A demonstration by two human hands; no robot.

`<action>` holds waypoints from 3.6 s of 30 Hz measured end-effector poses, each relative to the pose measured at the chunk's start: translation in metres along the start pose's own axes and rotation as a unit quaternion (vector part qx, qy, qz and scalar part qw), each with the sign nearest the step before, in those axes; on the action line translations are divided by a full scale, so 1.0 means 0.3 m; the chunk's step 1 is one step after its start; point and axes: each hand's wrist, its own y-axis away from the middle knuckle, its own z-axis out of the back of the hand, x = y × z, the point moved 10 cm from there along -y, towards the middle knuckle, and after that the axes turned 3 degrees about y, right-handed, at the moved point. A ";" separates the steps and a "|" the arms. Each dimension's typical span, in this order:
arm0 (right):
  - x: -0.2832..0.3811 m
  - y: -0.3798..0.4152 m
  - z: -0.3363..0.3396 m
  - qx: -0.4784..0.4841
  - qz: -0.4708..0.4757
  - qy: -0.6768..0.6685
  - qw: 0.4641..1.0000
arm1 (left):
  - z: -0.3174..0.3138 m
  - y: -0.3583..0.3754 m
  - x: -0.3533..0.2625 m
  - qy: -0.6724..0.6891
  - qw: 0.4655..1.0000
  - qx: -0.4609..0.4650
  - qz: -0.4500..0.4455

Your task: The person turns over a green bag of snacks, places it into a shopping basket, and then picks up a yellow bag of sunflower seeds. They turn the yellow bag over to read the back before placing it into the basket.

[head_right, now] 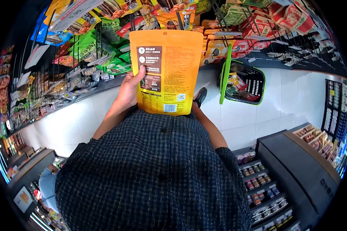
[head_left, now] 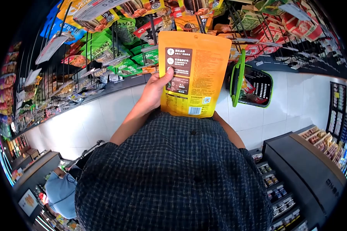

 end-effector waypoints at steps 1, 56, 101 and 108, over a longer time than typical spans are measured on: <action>-0.004 0.005 0.007 -0.004 -0.001 0.000 1.000 | -0.011 -0.002 0.007 -0.003 1.000 0.005 0.004; 0.255 0.272 0.482 -0.171 -0.018 -0.654 0.736 | 0.019 0.008 -0.007 -0.133 0.989 0.065 -0.020; 0.216 0.318 0.565 -0.240 -0.028 -0.547 0.801 | -0.013 -0.039 0.088 -0.293 0.950 0.106 0.019; 0.224 0.325 0.569 -0.241 -0.020 -0.527 0.815 | -0.018 -0.030 0.084 -0.317 0.943 0.100 0.031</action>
